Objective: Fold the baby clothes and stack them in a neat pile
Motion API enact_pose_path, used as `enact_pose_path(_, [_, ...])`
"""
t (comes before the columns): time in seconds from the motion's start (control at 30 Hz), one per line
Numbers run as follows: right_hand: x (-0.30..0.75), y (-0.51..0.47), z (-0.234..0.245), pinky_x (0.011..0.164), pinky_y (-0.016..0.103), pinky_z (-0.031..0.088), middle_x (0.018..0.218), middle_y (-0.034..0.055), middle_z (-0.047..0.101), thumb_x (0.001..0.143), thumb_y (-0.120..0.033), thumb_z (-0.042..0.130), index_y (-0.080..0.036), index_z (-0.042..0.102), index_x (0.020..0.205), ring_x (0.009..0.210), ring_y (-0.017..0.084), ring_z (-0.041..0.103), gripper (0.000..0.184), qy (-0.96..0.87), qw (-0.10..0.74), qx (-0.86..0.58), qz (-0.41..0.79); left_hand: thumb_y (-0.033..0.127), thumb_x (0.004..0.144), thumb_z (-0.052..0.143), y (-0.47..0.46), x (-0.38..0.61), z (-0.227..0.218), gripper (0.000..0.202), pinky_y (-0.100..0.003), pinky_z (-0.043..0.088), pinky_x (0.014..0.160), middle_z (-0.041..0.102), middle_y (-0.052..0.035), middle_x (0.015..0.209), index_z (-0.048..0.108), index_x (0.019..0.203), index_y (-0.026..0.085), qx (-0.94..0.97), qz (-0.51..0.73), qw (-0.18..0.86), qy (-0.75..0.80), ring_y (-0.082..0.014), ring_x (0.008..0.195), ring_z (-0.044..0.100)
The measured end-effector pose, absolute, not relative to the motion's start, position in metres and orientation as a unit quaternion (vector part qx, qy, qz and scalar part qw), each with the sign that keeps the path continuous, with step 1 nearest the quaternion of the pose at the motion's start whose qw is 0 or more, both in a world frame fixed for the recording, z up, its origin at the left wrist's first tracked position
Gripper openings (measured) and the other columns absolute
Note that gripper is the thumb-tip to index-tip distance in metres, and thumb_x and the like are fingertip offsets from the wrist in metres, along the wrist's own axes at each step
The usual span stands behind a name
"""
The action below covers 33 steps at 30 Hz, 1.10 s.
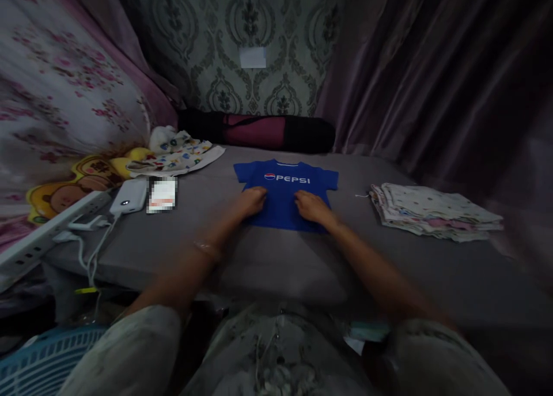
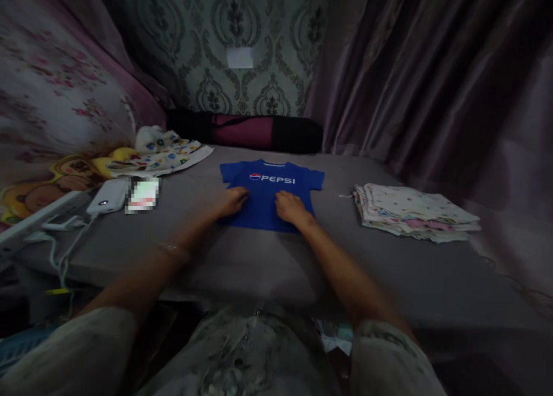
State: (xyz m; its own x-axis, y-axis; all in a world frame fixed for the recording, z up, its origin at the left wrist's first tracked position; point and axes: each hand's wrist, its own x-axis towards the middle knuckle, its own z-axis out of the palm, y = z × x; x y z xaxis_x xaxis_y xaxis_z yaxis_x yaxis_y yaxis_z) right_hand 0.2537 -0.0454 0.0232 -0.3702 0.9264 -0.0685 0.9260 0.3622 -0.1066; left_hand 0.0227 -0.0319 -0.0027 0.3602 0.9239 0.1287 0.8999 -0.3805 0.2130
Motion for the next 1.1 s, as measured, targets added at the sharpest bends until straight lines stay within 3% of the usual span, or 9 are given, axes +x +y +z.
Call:
enact_pose_path(0.1, [0.213,-0.035,-0.006,0.117,0.043,0.019,0.159,0.0131,0.025,0.101,-0.033,0.025,-0.009,0.032,0.149,0.145,0.024,0.023,0.055,-0.816,0.04,-0.571,0.08,0.021,0.094,0.039,-0.022,0.059,-0.018,0.042,-0.037,0.032,0.113,0.05,-0.0157,0.143,0.052,0.133,0.01,0.813,0.092,0.018,0.575,-0.023,0.135,0.043])
enact_pose_path(0.2, [0.204,-0.032,-0.026,0.118,0.05,0.012,0.16,0.011,0.019,0.101,-0.039,0.021,-0.011,0.028,0.152,0.147,0.025,0.015,0.058,-0.809,0.043,-0.578,0.101,0.036,0.099,0.035,-0.021,0.066,-0.03,0.05,-0.043,0.026,0.116,0.04,-0.0169,0.151,0.044,0.141,0.01,0.788,0.078,0.023,0.61,-0.0256,0.142,0.033])
enact_pose_path(0.33, [0.223,-0.029,-0.032,0.118,0.052,0.008,0.161,0.0086,0.019,0.1,-0.044,0.019,-0.015,0.026,0.153,0.148,0.025,0.012,0.06,-0.8,0.044,-0.588,0.11,0.051,0.099,0.027,-0.019,0.046,-0.038,0.063,-0.043,0.021,0.118,0.033,-0.0161,0.155,0.038,0.146,0.012,0.76,0.072,0.035,0.645,-0.0272,0.144,0.027])
enact_pose_path(0.7, [0.283,-0.028,-0.033,0.118,0.049,0.009,0.16,0.0107,0.02,0.1,-0.045,0.017,-0.014,0.027,0.153,0.147,0.026,0.014,0.062,-0.753,0.043,-0.652,0.072,0.061,0.095,0.012,-0.012,0.009,-0.045,0.075,-0.054,0.014,0.117,0.023,-0.016,0.159,0.028,0.152,0.016,0.722,0.035,0.044,0.69,-0.0302,0.148,0.014])
enact_pose_path(0.97, [0.291,-0.028,-0.033,0.117,0.05,0.011,0.16,0.0114,0.019,0.101,-0.046,0.017,-0.014,0.025,0.153,0.147,0.026,0.014,0.062,-0.752,0.04,-0.653,0.077,0.061,0.095,0.014,-0.009,0.01,-0.033,0.074,-0.06,0.019,0.114,0.019,-0.0184,0.159,0.023,0.154,0.016,0.72,-0.019,0.062,0.691,-0.0336,0.147,0.015])
enact_pose_path(1.1, [0.297,-0.029,-0.029,0.117,0.051,0.009,0.161,0.0129,0.014,0.1,-0.047,0.017,-0.012,0.022,0.154,0.148,0.027,0.009,0.064,-0.753,0.047,-0.649,0.098,0.06,0.095,0.021,-0.008,0.008,-0.03,0.073,-0.058,0.014,0.116,0.019,-0.0176,0.159,0.028,0.152,0.014,0.735,-0.021,0.009,0.678,-0.0332,0.148,0.013])
